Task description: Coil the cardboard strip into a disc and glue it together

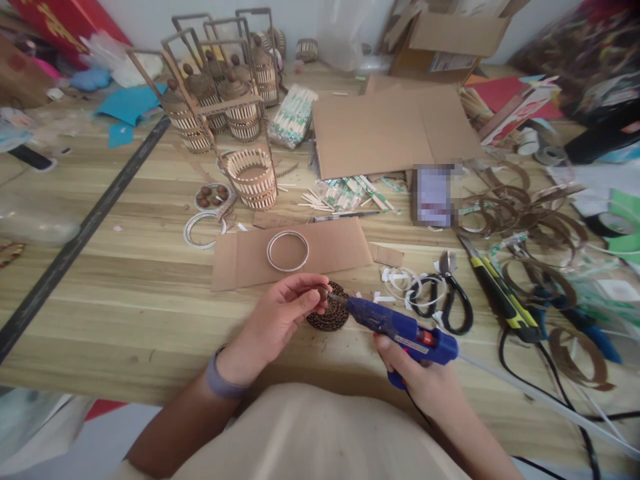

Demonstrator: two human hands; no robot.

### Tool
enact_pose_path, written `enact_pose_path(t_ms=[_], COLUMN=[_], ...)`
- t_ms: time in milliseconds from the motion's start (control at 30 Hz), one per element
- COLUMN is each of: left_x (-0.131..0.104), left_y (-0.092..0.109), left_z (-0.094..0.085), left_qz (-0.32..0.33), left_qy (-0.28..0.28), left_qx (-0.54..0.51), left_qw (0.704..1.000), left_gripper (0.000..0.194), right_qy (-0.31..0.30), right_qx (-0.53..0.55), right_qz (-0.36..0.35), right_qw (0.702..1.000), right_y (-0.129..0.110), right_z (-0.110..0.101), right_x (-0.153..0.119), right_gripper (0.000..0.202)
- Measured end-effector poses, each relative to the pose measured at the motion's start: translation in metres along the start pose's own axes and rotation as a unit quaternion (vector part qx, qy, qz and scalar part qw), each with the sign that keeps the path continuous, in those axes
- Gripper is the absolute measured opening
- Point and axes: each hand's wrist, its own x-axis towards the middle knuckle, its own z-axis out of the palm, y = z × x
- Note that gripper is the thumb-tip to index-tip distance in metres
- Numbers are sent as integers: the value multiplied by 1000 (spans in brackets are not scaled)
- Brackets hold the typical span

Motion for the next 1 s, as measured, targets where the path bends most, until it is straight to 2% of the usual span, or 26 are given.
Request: enact_pose_path(t_ms=[100,233,333,633,800,1000], left_x=[0,-1,-2,-1,-2,-1], left_y=[0,0,0,1,0,-1], left_z=[0,0,0,0,0,-1], left_qz=[1,-1,-1,-2,0,-4], left_qy=[0,1,1,-2,-5,-7], left_qx=[-1,-3,-7,3,10,12], left_qw=[1000,1000,1000,1000,1000,1000], left_gripper=[29,30,30,29,28,29], right_qy=[-16,16,13,-2,12,-6], right_qx=[1,11,4,-16,-4,13], right_qz=[-6,-1,-2,-42,-40,-32], right_qw=[1000,1000,1000,999,999,999], right_y=[2,-1,-2,3,1,2], right_z=[-1,1,1,-5,-3,-4], right_x=[1,-2,-5,-3,-3,0], right_gripper=[40,36,34,39,36,35])
